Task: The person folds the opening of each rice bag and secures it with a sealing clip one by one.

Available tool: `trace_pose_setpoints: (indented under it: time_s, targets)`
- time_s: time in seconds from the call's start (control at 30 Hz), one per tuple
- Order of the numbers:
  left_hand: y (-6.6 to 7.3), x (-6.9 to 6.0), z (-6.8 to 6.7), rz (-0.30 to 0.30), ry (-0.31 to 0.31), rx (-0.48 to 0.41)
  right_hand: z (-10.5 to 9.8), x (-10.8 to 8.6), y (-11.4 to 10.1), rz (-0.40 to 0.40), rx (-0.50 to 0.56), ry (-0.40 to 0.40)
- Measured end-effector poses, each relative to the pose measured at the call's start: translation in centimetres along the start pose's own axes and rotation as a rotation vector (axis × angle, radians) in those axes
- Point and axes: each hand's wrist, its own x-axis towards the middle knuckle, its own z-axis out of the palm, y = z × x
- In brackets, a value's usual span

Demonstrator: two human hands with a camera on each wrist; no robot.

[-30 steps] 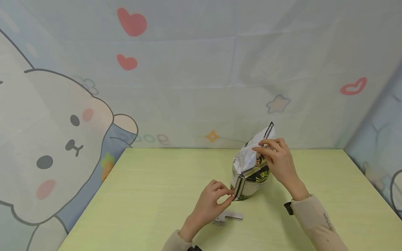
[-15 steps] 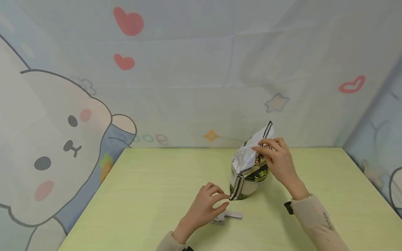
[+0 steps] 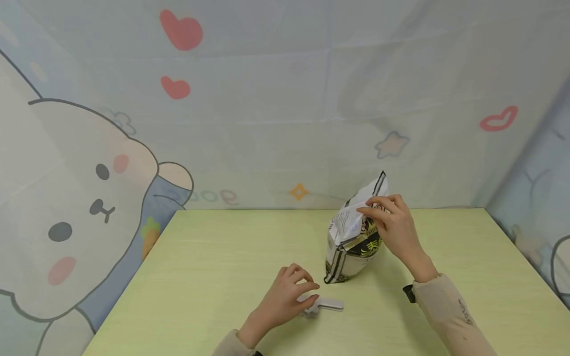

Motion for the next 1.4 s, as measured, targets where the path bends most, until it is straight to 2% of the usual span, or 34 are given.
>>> trace_pose_setpoints:
  time_s: [0.2,0.6,1.17,1.4]
  targets:
    - [-0.06,-0.44,-0.01,0.054,-0.052,0.038,-0.04,-0.04,0.03,-0.007,-0.006,0.001]
    - [-0.69,-0.73,0.20,0.201,-0.177,0.150,-0.05,-0.15,0.00,-0.005,-0.009,-0.005]
    - [-0.58,-0.94,0.67,0.240,-0.182,0.199,-0.30,-0.14,0.01,0.004,-0.006,-0.017]
    - [-0.68,-0.83,0.90,0.274,-0.184,0.232,-0.32,-0.02,0.07,-0.014,-0.010,-0.010]
